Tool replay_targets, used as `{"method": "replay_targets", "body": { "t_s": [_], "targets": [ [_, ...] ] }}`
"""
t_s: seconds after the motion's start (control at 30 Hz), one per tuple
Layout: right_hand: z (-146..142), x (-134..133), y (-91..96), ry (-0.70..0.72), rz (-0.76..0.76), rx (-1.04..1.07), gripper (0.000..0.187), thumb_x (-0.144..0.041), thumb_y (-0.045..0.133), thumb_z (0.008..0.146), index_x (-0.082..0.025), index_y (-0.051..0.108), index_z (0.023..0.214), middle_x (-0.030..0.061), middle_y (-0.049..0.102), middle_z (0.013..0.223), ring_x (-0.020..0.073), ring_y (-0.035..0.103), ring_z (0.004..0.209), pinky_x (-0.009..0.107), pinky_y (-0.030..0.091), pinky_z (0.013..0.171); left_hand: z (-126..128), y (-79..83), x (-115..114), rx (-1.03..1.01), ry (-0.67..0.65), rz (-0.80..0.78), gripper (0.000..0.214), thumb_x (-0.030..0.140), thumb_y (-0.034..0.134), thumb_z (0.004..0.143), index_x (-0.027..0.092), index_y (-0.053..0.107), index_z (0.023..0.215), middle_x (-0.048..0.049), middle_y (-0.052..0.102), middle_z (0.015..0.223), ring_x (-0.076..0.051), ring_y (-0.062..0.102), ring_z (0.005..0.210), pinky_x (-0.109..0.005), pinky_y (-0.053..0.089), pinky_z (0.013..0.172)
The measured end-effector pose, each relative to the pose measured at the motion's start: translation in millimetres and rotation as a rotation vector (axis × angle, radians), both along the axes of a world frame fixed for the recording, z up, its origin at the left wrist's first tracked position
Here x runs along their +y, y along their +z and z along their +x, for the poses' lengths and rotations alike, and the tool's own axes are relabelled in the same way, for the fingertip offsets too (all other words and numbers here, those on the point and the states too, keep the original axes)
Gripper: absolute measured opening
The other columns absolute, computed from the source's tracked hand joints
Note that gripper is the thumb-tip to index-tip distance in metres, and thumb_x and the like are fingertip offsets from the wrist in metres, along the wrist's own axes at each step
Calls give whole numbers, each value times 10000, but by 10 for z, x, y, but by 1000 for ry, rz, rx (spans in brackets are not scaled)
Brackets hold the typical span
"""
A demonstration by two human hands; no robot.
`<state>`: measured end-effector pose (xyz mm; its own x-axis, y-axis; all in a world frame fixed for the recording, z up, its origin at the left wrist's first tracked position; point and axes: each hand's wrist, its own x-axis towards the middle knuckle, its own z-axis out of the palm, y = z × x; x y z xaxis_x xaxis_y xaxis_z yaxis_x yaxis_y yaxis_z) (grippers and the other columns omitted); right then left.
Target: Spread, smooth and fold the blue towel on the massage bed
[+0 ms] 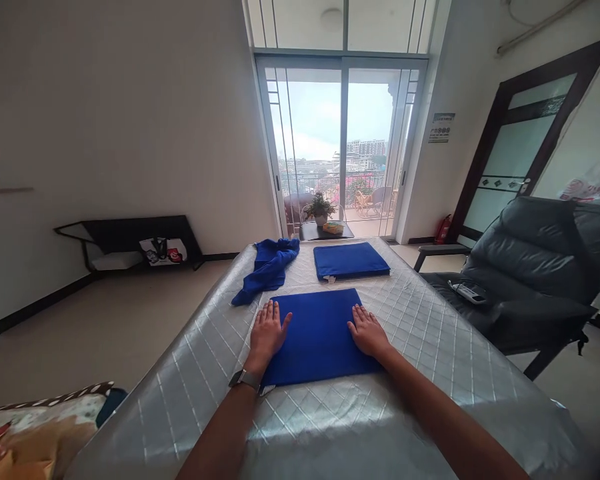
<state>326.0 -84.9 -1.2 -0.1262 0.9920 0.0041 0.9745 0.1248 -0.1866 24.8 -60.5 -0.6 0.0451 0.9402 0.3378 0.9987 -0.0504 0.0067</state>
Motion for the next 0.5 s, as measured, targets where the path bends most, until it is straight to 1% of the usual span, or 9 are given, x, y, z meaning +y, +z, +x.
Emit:
{"method": "replay_targets", "body": {
  "t_s": [0.07, 0.1, 0.2, 0.27, 0.33, 0.4, 0.43, 0.5],
  "targets": [
    [-9, 4, 5, 1, 1, 1, 685, -445, 179, 1029, -53, 205, 1591, 105, 150, 1667, 206, 98, 1540, 388, 72, 1239, 201, 75, -71, 9, -84, 33, 776, 571, 144, 1027, 18, 387, 1513, -202, 356, 1589, -290, 295, 1496, -447, 250, 1227],
    [-11, 3, 7, 2, -2, 3, 686, -449, 180, 1029, -56, 206, 1591, 106, 152, 1666, 205, 97, 1540, 388, 73, 1239, 342, 106, -110, 9, -153, 23, 764, 572, 141, 1027, 43, 403, 1512, -181, 366, 1589, -276, 298, 1496, -434, 257, 1226],
    [-10, -9, 6, 3, 7, -1, 685, -445, 192, 1029, -52, 212, 1589, 115, 164, 1662, 209, 105, 1539, 392, 83, 1239, 873, 140, -213, 7, -410, -26, 740, 588, 170, 1024, 90, 445, 1498, -147, 396, 1580, -249, 303, 1495, -413, 239, 1237],
    [-1, -23, 2, 11, 25, -17, 673, -426, 200, 1031, -44, 222, 1585, 123, 173, 1660, 217, 116, 1538, 394, 92, 1239, 1234, 110, -249, -19, -518, -42, 719, 569, 176, 1031, 93, 448, 1495, -148, 401, 1577, -245, 302, 1495, -420, 225, 1243],
    [12, -35, -3, 34, 36, -32, 657, -407, 206, 1034, -49, 228, 1585, 122, 169, 1662, 218, 117, 1538, 389, 102, 1237, 1515, 51, -253, -66, -538, -76, 696, 534, 156, 1040, 97, 430, 1506, -148, 405, 1574, -244, 313, 1491, -427, 242, 1238],
    [22, -38, -9, 49, 37, -37, 648, -408, 212, 1037, -69, 230, 1589, 116, 167, 1664, 208, 111, 1538, 381, 111, 1235, 1667, -15, -236, -111, -512, -123, 685, 517, 135, 1043, 108, 401, 1525, -142, 403, 1576, -242, 315, 1489, -433, 260, 1231],
    [25, -36, -12, 50, 35, -36, 644, -409, 215, 1038, -78, 232, 1590, 114, 170, 1664, 202, 109, 1538, 380, 113, 1234, 1688, -43, -225, -126, -495, -142, 685, 519, 129, 1043, 116, 385, 1534, -138, 398, 1580, -241, 309, 1492, -437, 262, 1230],
    [22, -29, -16, 43, 32, -30, 642, -408, 216, 1037, -79, 239, 1588, 115, 180, 1661, 198, 114, 1538, 380, 110, 1234, 1629, -80, -204, -137, -461, -170, 700, 543, 126, 1038, 124, 363, 1546, -137, 375, 1591, -244, 285, 1500, -445, 256, 1231]
  ]
}}
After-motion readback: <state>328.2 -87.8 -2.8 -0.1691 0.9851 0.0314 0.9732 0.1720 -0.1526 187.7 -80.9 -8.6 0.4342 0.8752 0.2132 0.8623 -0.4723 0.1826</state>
